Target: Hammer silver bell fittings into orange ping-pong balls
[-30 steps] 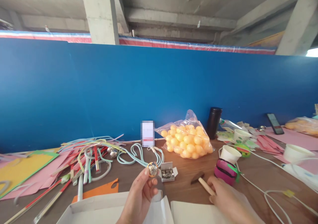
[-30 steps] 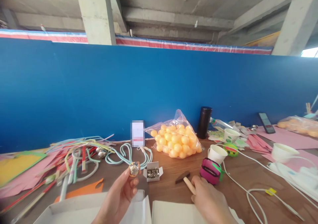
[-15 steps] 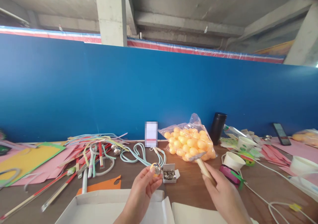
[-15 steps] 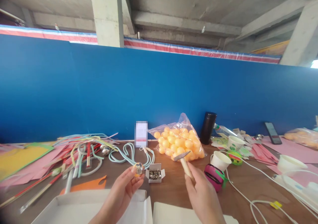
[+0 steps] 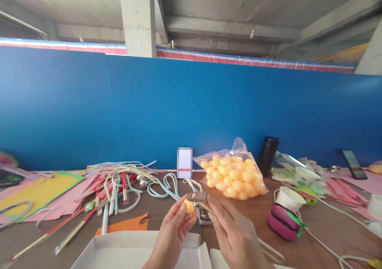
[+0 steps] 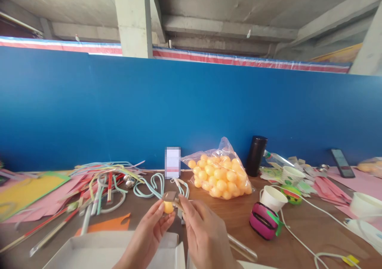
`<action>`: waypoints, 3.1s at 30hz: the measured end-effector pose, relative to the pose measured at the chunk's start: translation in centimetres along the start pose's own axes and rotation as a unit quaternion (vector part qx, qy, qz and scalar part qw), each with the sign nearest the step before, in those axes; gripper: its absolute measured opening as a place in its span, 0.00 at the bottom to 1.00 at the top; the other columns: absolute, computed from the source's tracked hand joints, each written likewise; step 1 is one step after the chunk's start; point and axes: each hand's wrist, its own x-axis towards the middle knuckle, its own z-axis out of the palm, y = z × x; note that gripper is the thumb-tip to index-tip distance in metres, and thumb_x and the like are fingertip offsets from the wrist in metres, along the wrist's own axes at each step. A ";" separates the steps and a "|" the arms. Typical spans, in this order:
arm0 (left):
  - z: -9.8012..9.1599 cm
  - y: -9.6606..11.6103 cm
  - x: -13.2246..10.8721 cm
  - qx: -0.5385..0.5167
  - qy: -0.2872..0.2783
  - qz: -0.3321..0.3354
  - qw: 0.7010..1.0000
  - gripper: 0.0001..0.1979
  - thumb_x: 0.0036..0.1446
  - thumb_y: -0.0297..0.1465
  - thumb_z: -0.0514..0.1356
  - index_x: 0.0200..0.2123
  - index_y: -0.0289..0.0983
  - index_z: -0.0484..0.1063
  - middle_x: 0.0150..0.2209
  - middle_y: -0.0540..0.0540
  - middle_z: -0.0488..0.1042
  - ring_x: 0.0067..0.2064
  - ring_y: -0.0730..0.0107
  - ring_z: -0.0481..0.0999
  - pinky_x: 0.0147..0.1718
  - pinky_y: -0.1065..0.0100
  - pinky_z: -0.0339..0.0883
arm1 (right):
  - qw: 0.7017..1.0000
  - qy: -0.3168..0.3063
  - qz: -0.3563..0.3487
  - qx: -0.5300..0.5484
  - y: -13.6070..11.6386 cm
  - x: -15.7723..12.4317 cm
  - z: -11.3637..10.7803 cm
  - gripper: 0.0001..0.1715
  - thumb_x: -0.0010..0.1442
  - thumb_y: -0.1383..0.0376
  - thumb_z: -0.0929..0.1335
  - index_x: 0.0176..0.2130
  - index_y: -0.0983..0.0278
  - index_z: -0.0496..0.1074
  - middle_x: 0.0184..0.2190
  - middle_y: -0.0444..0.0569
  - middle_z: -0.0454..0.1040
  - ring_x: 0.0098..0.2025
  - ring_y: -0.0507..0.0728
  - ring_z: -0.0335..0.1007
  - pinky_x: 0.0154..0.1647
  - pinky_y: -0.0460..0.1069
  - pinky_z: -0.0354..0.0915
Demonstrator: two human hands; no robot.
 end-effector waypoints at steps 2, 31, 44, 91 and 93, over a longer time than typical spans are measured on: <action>0.0 0.0 0.0 0.000 0.001 -0.002 1.000 0.20 0.53 0.31 0.64 0.50 0.34 0.70 0.39 0.41 0.78 0.37 0.68 0.78 0.43 0.66 0.72 | 1.000 0.028 0.007 -0.006 0.2 -0.7 0.5 0.31 0.62 0.74 0.61 0.63 0.60 0.56 0.43 0.55 0.73 0.41 0.58 0.74 0.36 0.49 0.72; -0.1 0.1 -0.4 0.046 -0.026 -0.001 0.999 0.23 0.53 0.33 0.64 0.53 0.36 0.70 0.40 0.42 0.77 0.37 0.70 0.76 0.40 0.69 0.70 | 0.998 -0.015 0.026 -0.058 0.3 -1.6 0.0 0.26 0.62 0.71 0.60 0.59 0.61 0.61 0.39 0.54 0.76 0.37 0.59 0.77 0.33 0.49 0.73; -0.2 0.1 -0.5 0.035 -0.040 -0.002 0.999 0.23 0.56 0.32 0.61 0.55 0.37 0.67 0.40 0.42 0.77 0.38 0.70 0.75 0.40 0.68 0.70 | 0.996 0.063 0.053 -0.024 0.5 -2.0 0.0 0.29 0.63 0.72 0.61 0.62 0.60 0.58 0.46 0.55 0.74 0.44 0.59 0.75 0.40 0.50 0.73; 0.0 0.1 -0.8 0.073 -0.027 0.013 0.997 0.25 0.54 0.35 0.63 0.55 0.38 0.68 0.42 0.41 0.76 0.39 0.67 0.75 0.39 0.66 0.69 | 0.996 0.058 0.061 0.020 -0.1 -2.1 0.2 0.27 0.62 0.73 0.62 0.59 0.60 0.62 0.41 0.54 0.75 0.39 0.58 0.76 0.34 0.51 0.73; 0.4 0.2 -0.9 0.074 -0.015 0.021 0.997 0.23 0.53 0.35 0.64 0.53 0.37 0.70 0.44 0.41 0.75 0.38 0.68 0.75 0.38 0.67 0.69 | 0.998 0.034 0.055 0.024 -0.4 -2.0 0.4 0.27 0.61 0.73 0.62 0.59 0.60 0.62 0.39 0.53 0.75 0.37 0.58 0.76 0.33 0.51 0.73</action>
